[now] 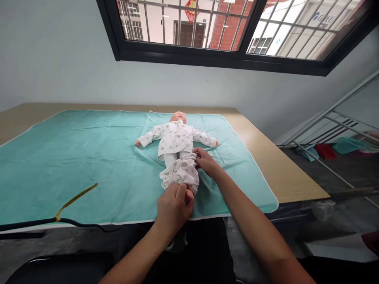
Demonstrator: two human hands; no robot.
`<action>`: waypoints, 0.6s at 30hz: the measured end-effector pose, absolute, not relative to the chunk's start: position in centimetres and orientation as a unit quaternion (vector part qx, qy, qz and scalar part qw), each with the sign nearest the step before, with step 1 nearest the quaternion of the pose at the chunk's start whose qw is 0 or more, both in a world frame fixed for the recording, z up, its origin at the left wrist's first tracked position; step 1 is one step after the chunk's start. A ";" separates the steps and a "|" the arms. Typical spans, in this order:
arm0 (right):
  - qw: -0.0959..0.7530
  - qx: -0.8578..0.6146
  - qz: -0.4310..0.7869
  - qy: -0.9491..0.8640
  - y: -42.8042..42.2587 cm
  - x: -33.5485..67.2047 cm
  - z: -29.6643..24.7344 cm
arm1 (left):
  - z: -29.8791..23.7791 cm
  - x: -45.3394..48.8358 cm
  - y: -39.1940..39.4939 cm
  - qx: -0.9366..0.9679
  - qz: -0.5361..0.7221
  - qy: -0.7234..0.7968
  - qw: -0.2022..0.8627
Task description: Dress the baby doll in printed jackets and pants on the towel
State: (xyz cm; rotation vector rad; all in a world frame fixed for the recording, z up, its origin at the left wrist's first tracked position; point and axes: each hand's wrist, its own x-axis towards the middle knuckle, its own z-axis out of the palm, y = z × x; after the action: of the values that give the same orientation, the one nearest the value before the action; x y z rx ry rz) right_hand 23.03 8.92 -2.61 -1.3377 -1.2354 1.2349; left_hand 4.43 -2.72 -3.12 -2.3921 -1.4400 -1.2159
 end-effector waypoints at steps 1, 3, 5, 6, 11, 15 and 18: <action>0.431 -0.513 0.547 -0.502 8.4 23.7 -2.1 | -3.1 4.5 -2.7 -0.789 -0.396 -0.468 0.045; 0.397 -0.474 0.607 -0.499 7.5 25.1 -1.0 | -3.2 4.6 -2.7 -0.804 -0.390 -0.448 0.041; 0.382 -0.485 0.596 -0.514 7.4 26.0 -0.2 | -3.3 4.8 -2.6 -0.819 -0.382 -0.427 0.036; 0.382 -0.510 0.554 -0.536 7.6 26.0 0.1 | -3.4 4.9 -2.6 -0.824 -0.378 -0.420 0.034; 0.331 -0.570 0.200 -0.725 9.0 21.6 2.5 | -4.0 5.5 -2.3 -0.835 -0.362 -0.412 0.046; 0.106 -0.543 0.171 -0.815 9.6 16.6 4.3 | -4.5 5.4 -2.3 -0.836 -0.362 -0.409 0.054; 0.060 -0.530 0.193 -0.824 9.8 15.2 4.5 | -4.9 5.2 -2.6 -0.830 -0.372 -0.413 0.044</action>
State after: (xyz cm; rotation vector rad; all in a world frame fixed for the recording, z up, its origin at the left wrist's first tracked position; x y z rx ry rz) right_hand 15.19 9.84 4.47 -1.6029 -2.4937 0.5853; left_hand 5.19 -2.61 -4.88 -2.5368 -1.2633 -1.1353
